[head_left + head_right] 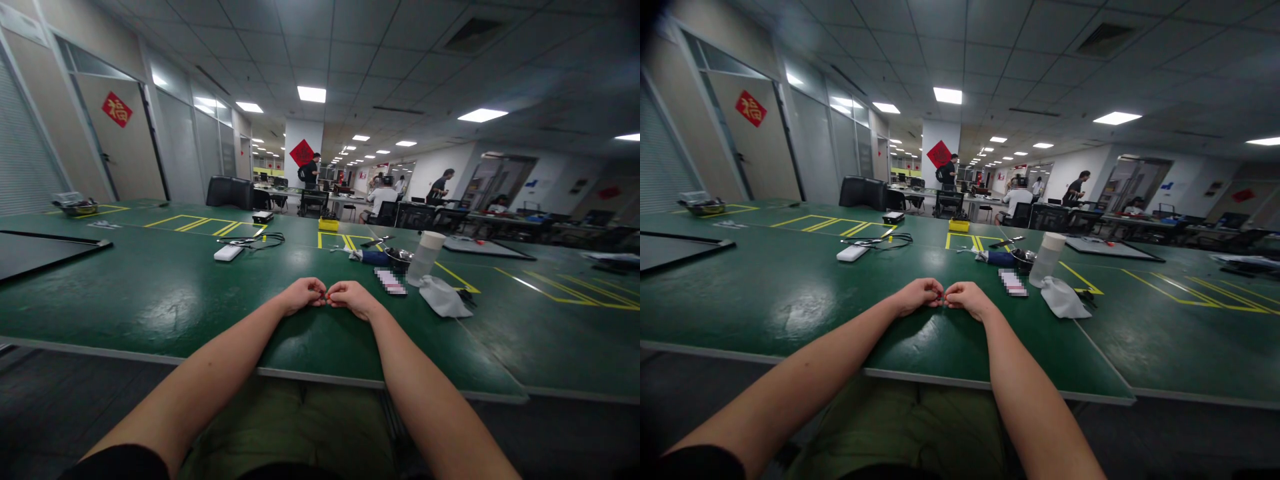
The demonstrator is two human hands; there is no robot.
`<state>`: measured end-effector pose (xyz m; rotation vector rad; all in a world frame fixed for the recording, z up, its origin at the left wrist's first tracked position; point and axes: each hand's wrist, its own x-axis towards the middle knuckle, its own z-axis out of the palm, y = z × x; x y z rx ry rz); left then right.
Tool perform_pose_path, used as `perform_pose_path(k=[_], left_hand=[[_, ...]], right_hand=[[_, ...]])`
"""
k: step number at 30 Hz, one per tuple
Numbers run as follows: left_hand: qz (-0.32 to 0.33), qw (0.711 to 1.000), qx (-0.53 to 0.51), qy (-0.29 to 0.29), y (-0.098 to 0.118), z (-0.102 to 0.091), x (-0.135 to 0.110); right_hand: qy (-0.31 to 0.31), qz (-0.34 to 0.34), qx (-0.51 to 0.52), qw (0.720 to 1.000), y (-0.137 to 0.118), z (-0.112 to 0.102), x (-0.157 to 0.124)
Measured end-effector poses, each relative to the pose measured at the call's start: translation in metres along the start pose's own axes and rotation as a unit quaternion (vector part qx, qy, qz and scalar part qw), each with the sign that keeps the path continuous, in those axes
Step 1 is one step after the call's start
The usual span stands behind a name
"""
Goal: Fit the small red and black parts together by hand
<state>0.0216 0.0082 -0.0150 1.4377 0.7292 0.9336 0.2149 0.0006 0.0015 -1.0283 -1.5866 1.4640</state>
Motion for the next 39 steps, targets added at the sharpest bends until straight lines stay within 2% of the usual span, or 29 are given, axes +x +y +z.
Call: perform_pose_path(k=[5, 11, 18, 26, 32, 36, 39], left_hand=[[-0.016, 1.000, -0.003, 0.011, 0.001, 0.001, 0.000], [-0.026, 0.999, -0.022, 0.024, 0.006, 0.004, -0.001], [-0.052, 0.997, -0.041, 0.032, 0.013, 0.007, -0.003], [-0.053, 0.997, -0.050, 0.025, 0.014, 0.008, -0.005], [-0.028, 1.000, -0.006, 0.007, 0.017, 0.010, -0.009], [0.005, 1.000, 0.024, 0.016, 0.013, 0.008, -0.008], [0.005, 0.998, 0.059, 0.025, 0.012, 0.007, -0.008]], right_hand=[[0.003, -0.011, 0.015, 1.000, 0.000, 0.002, -0.001], [0.007, 0.014, 0.033, 0.999, -0.003, 0.003, -0.001], [0.001, 0.014, 0.018, 1.000, 0.000, 0.000, 0.001], [0.003, 0.012, 0.002, 1.000, -0.003, 0.002, -0.002], [-0.001, 0.006, -0.008, 1.000, -0.003, 0.003, -0.003], [0.002, 0.005, -0.017, 1.000, -0.002, 0.001, -0.001], [-0.001, -0.004, -0.016, 1.000, -0.002, 0.001, -0.001]])
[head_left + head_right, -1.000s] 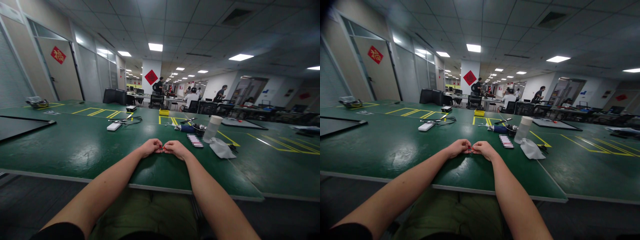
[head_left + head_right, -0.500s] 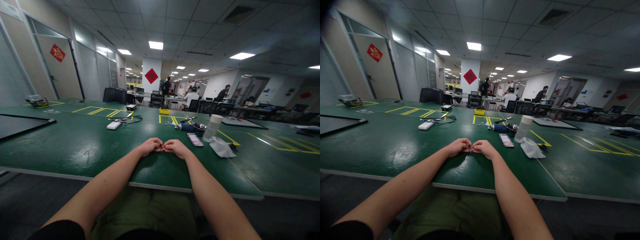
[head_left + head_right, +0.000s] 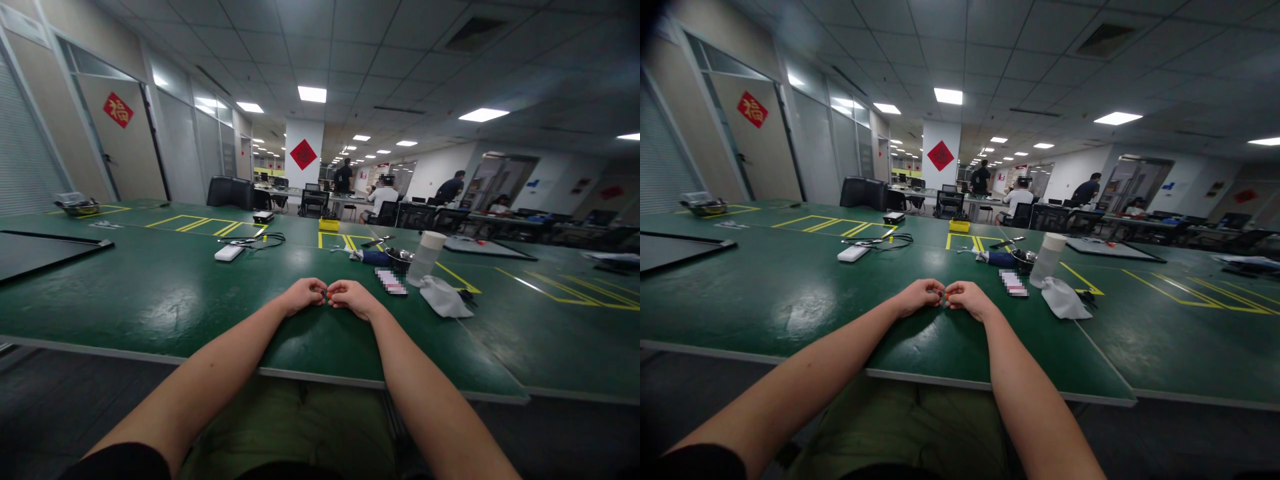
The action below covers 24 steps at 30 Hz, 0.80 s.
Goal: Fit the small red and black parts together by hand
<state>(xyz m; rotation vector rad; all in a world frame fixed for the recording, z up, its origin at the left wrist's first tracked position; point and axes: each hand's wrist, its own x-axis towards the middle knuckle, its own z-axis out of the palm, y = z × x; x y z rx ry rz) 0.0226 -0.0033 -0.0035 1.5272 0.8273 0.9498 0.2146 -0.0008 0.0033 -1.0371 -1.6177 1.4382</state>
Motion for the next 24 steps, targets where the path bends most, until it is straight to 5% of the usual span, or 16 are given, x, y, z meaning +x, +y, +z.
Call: perform_pose_path(k=[24], left_hand=[[0.023, 0.999, -0.010, -0.030, -0.0049, -0.0008, 0.0037]], right_hand=[[-0.008, -0.051, -0.028, 0.998, 0.0033, -0.0001, 0.0027]])
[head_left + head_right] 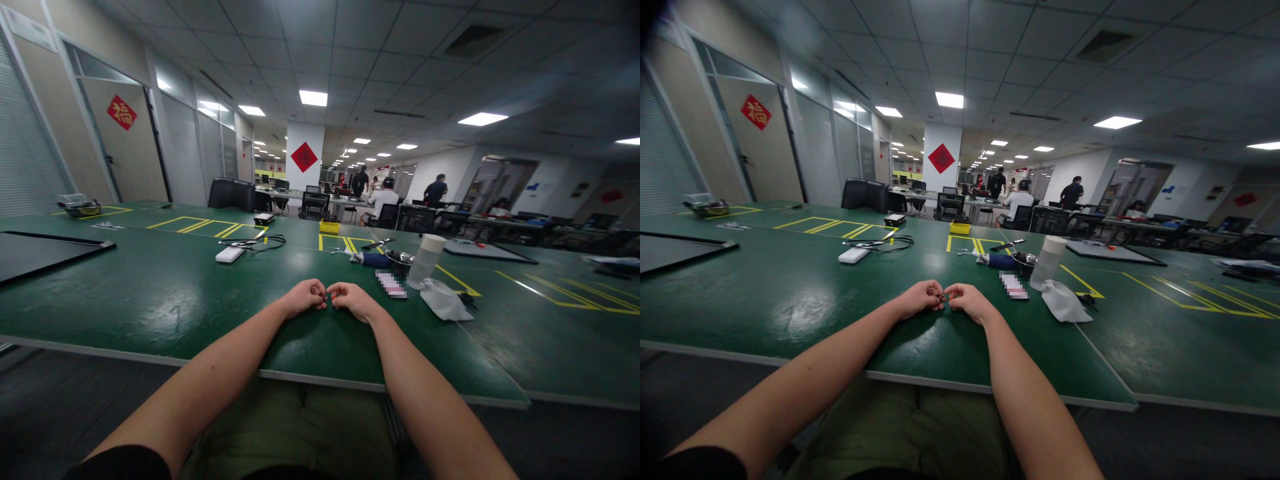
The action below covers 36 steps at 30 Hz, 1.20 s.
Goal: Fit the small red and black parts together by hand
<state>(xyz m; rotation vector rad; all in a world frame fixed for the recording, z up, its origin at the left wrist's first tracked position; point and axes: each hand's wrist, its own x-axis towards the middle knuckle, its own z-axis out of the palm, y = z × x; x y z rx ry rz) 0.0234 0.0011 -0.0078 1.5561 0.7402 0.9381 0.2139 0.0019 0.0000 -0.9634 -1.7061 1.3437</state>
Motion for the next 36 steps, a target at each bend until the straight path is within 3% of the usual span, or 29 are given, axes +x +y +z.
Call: perform_pose_path(k=[15, 25, 36], left_hand=[[0.004, 1.000, 0.010, -0.007, 0.004, 0.001, -0.002], [-0.016, 0.997, 0.069, 0.022, 0.013, 0.003, -0.007], [-0.018, 0.999, 0.000, 0.032, 0.006, 0.003, -0.005]], right_hand=[[0.007, -0.001, 0.008, 1.000, -0.005, 0.003, -0.004], [0.023, 0.007, -0.031, 0.999, -0.005, 0.000, -0.003], [0.014, 0.021, 0.001, 1.000, -0.002, 0.000, -0.003]])
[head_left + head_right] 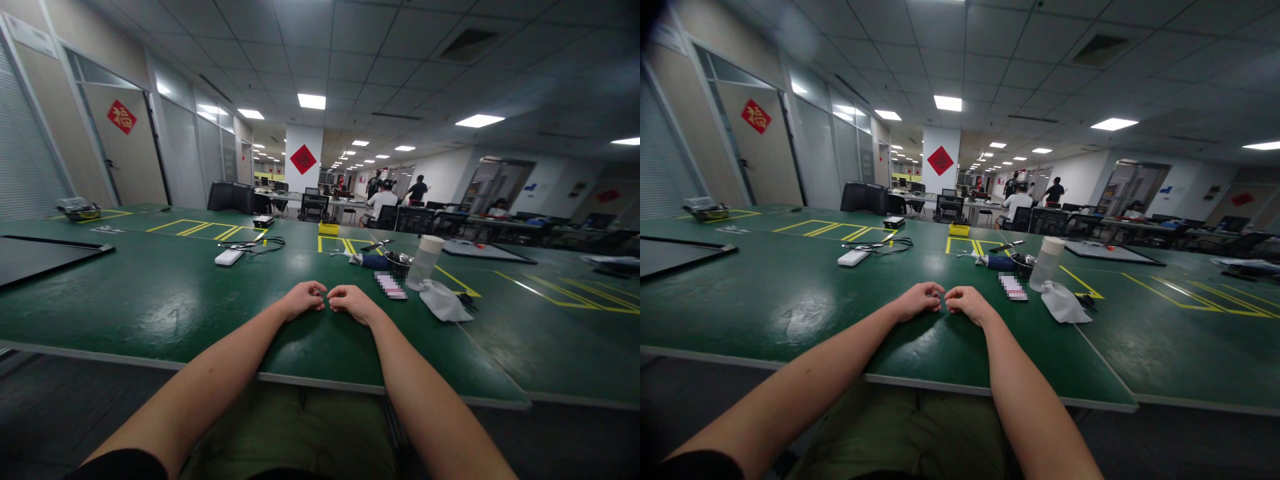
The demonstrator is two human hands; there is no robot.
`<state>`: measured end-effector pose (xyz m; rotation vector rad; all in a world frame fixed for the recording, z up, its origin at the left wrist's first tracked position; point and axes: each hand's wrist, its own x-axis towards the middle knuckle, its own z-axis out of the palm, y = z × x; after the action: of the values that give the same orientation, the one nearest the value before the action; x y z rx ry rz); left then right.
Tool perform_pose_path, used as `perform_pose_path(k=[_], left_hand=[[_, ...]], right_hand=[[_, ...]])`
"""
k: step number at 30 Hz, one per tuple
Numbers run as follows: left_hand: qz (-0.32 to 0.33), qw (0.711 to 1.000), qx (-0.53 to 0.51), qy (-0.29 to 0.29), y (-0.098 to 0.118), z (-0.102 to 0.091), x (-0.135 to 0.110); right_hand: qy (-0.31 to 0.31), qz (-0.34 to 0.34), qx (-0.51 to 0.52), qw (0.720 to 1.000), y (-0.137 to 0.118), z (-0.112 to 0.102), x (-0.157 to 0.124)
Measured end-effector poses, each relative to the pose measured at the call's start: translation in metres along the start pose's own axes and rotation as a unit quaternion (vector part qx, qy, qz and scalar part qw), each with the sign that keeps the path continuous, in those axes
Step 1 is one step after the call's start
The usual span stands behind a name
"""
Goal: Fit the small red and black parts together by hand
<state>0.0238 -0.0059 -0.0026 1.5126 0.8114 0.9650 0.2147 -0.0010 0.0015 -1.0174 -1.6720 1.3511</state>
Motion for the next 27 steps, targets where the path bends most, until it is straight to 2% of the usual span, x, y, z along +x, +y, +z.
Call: perform_pose_path(k=[5, 11, 20, 23, 27], left_hand=[[0.019, 0.999, 0.031, 0.018, -0.0048, -0.0026, 0.0027], [0.017, 0.994, 0.109, 0.005, 0.0038, -0.0016, -0.0012], [-0.026, 0.999, 0.041, 0.021, 0.0020, -0.0009, 0.0016], [-0.015, 0.997, 0.065, 0.026, 0.0041, -0.0006, 0.0003], [0.012, 0.994, 0.089, 0.063, 0.0045, -0.0004, 0.0002]], right_hand=[[0.017, -0.010, 0.005, 1.000, 0.0005, 0.0003, 0.0011], [0.000, 0.002, -0.024, 1.000, -0.0010, -0.0001, -0.0005], [0.011, 0.032, -0.001, 0.999, -0.0014, 0.0000, 0.0011], [0.015, 0.027, 0.024, 0.999, -0.0003, 0.0006, 0.0012], [0.004, 0.008, 0.046, 0.999, 0.0008, 0.0011, 0.0007]])
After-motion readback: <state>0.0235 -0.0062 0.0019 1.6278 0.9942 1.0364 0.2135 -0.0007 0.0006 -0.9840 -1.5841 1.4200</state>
